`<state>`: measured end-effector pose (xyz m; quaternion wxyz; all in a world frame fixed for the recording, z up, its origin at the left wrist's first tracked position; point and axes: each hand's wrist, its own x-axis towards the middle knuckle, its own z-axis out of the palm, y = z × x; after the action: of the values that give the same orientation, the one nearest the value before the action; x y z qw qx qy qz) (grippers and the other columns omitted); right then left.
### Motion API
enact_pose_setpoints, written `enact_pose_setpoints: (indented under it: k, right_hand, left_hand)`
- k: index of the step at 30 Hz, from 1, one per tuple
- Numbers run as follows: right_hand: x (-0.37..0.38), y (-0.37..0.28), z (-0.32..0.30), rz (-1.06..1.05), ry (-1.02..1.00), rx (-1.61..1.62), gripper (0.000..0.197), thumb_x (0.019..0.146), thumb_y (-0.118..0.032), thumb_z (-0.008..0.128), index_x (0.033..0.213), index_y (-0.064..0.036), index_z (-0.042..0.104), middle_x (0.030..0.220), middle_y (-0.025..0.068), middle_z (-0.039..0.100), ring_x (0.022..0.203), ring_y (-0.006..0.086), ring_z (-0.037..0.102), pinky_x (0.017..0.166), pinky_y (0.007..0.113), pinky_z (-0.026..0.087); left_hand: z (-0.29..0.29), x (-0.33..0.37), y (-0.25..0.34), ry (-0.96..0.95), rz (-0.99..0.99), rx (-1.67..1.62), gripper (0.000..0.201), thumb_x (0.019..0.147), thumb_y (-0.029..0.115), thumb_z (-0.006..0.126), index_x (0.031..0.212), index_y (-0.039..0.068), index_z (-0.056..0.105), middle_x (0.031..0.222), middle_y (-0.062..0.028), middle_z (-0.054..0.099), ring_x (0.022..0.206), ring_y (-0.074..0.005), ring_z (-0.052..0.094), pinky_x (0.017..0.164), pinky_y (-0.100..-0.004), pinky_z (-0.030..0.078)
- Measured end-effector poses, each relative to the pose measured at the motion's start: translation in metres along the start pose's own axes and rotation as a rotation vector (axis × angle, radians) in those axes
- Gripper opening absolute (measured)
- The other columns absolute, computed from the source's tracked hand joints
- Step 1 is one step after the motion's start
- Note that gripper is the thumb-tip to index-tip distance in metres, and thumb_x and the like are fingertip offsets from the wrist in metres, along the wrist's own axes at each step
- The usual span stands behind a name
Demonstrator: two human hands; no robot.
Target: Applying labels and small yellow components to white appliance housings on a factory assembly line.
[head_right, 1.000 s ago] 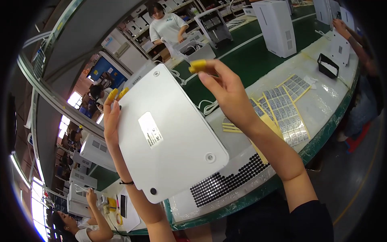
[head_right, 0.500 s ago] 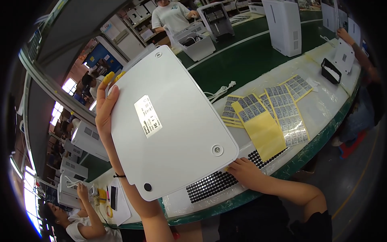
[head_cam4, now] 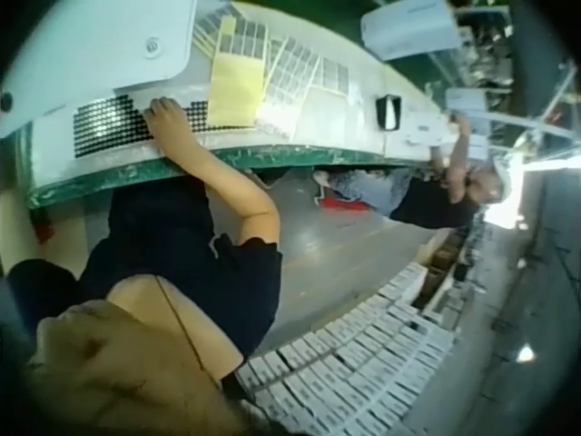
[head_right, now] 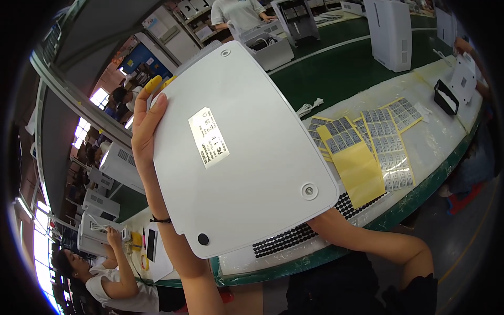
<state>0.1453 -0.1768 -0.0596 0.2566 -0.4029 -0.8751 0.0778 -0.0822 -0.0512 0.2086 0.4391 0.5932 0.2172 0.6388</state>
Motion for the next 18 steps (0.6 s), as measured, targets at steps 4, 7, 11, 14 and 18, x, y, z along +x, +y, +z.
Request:
enact_pose_setpoints:
  k: [4,7,11,14,18]
  right_hand:
    - [0.005,-0.002,-0.014,-0.051,0.002,-0.232,0.032,0.077,-0.003,0.054,0.108,0.0045,0.060,0.109,0.0196,0.058,0.103,0.0346,0.056,0.089,0.043,0.046]
    - [0.013,0.002,-0.007,0.109,-0.053,0.087,0.033,0.078,-0.002,0.054,0.110,0.0028,0.059,0.108,0.0194,0.059,0.103,0.0334,0.057,0.089,0.043,0.045]
    - [0.015,-0.013,-0.037,0.006,-0.029,-0.048,0.030,0.079,-0.002,0.054,0.109,0.0001,0.060,0.105,0.0186,0.059,0.101,0.0334,0.057,0.088,0.042,0.045]
    - [0.017,-0.036,-0.071,-0.335,0.108,0.082,0.023,0.078,-0.009,0.060,0.101,-0.0089,0.062,0.095,0.0104,0.059,0.090,0.0241,0.060,0.083,0.036,0.049]
    - [0.020,-0.065,-0.147,-0.699,0.495,-0.005,0.008,0.078,-0.014,0.063,0.079,-0.0169,0.055,0.082,-0.0053,0.053,0.082,0.0129,0.058,0.075,0.031,0.054]
  left_hand:
    - [0.007,0.004,0.004,-0.006,-0.004,-0.014,0.045,0.084,0.009,0.067,0.122,-0.002,0.046,0.116,-0.0167,0.053,0.093,-0.0167,0.062,0.078,-0.0222,0.052]
    - [0.000,0.003,0.002,-0.033,0.016,-0.003,0.045,0.084,0.009,0.068,0.121,-0.002,0.046,0.116,-0.0166,0.053,0.093,-0.0167,0.062,0.078,-0.0224,0.052]
    - [0.009,0.005,0.004,-0.048,0.052,-0.020,0.045,0.083,0.010,0.068,0.121,-0.003,0.046,0.116,-0.0167,0.053,0.093,-0.0168,0.062,0.078,-0.0229,0.051]
    - [0.008,0.002,0.004,0.014,0.033,0.090,0.045,0.083,0.010,0.068,0.120,-0.003,0.046,0.114,-0.0166,0.054,0.093,-0.0174,0.062,0.079,-0.0238,0.051]
    - [-0.008,-0.010,0.005,0.057,0.045,0.094,0.044,0.083,0.011,0.068,0.118,-0.002,0.047,0.111,-0.0149,0.057,0.092,-0.0170,0.062,0.078,-0.0242,0.051]
